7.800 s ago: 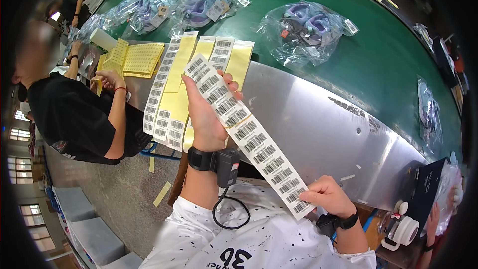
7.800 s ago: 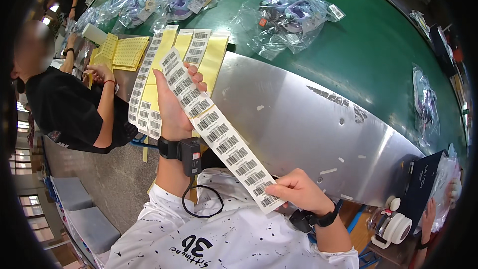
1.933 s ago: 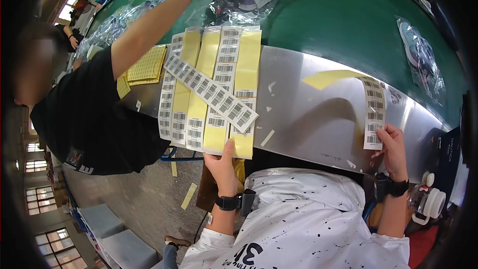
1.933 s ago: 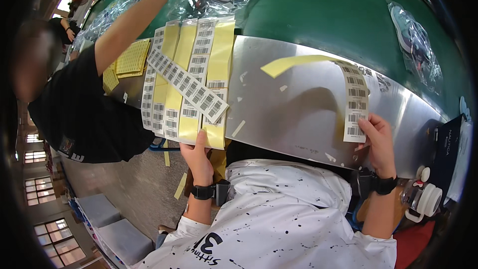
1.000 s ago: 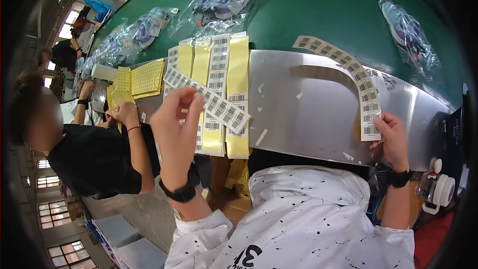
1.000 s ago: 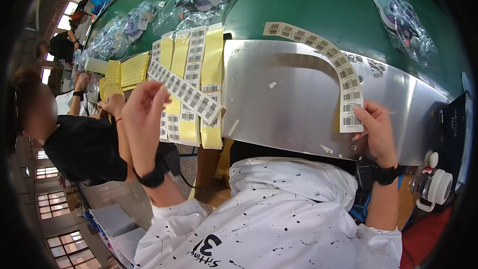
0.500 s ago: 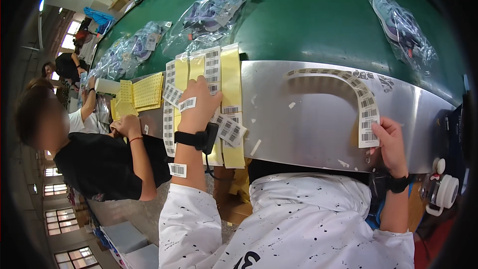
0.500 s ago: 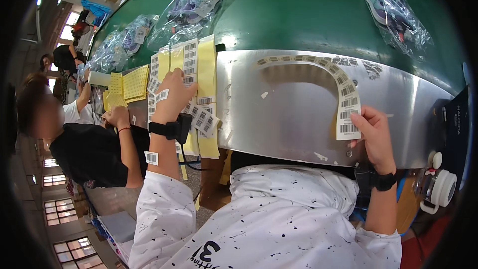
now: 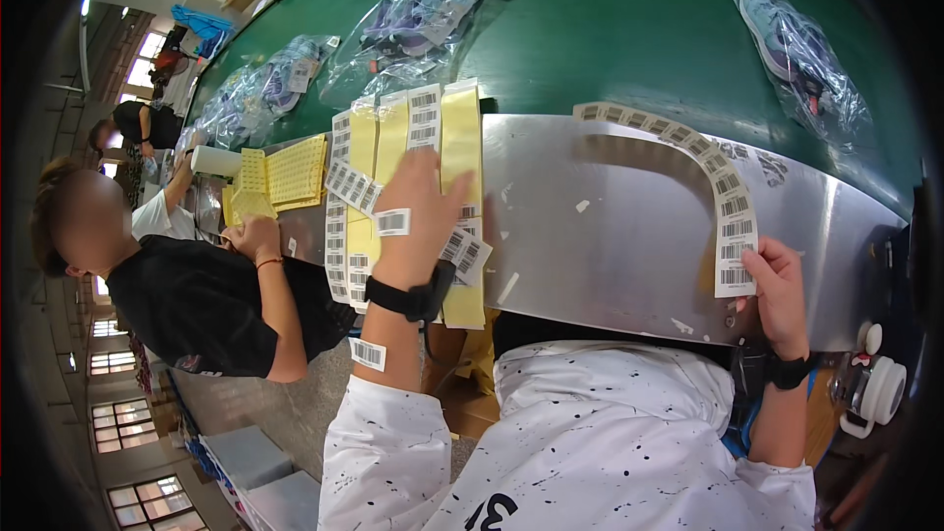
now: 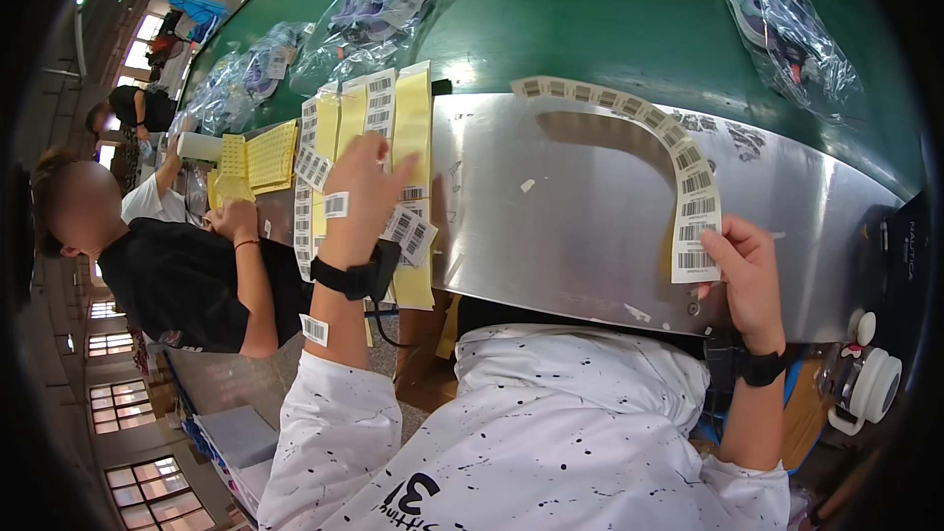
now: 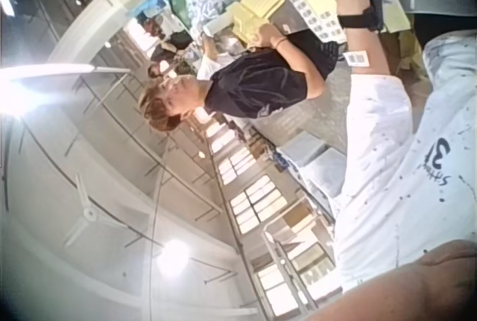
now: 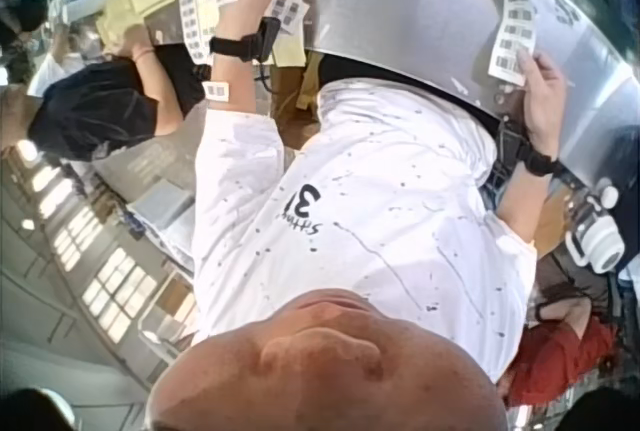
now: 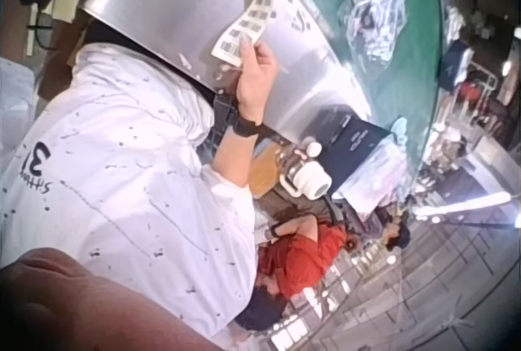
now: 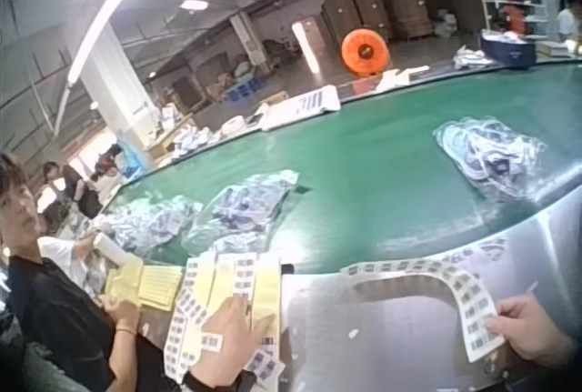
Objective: The person stands at a green assembly table and applies barcode stickers to plastic-wrapped pairs of slippers. They peel individual labels from a yellow sheet, place them on the packaging, and use a handheld scanner to scan the barcode. The person repeats this process for multiple units, moving the labeled packages to the side.
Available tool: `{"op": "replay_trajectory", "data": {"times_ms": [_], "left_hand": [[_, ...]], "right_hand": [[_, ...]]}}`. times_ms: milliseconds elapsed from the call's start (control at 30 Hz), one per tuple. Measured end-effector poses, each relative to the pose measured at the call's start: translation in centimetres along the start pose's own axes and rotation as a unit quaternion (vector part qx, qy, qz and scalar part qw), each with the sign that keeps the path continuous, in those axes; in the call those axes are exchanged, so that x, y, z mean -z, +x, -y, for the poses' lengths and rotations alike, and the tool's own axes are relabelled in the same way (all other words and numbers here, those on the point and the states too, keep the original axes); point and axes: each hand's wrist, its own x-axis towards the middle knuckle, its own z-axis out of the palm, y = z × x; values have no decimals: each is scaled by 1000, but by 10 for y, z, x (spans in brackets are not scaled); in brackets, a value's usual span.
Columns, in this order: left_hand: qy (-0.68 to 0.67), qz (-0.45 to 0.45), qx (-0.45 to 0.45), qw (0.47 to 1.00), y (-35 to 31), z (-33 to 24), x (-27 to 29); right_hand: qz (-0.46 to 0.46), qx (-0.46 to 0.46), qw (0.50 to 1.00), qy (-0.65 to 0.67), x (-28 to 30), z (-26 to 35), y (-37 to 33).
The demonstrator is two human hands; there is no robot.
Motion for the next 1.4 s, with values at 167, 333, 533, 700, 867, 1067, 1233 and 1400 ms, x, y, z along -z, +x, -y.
{"op": "replay_trajectory", "data": {"times_ms": [167,333,533,700,867,1067,1233,1400], "left_hand": [[18,16,-3,1000,-7,-12,-7],[-17,24,-23,999,-5,-13,-10],[-26,-36,-121,992,-13,-4,-25],[-182,-58,-75,979,-16,19,-11],[-151,-145,57,976,-55,87,3],[-50,-256,138,955,-112,159,5],[-500,-452,382,633,-150,125,-36],[-748,-381,332,430,-144,72,-61]], "right_hand": [[3,-2,1000,-6,1,1,0],[-3,-7,1000,-13,1,0,-1],[0,5,1000,-31,1,-1,0],[-3,11,999,-31,0,-2,0],[-4,17,999,-37,0,-6,0],[-7,16,999,-49,1,-6,-1],[-16,15,998,-64,-4,-5,1],[-39,29,995,-90,-4,-8,2]]}}
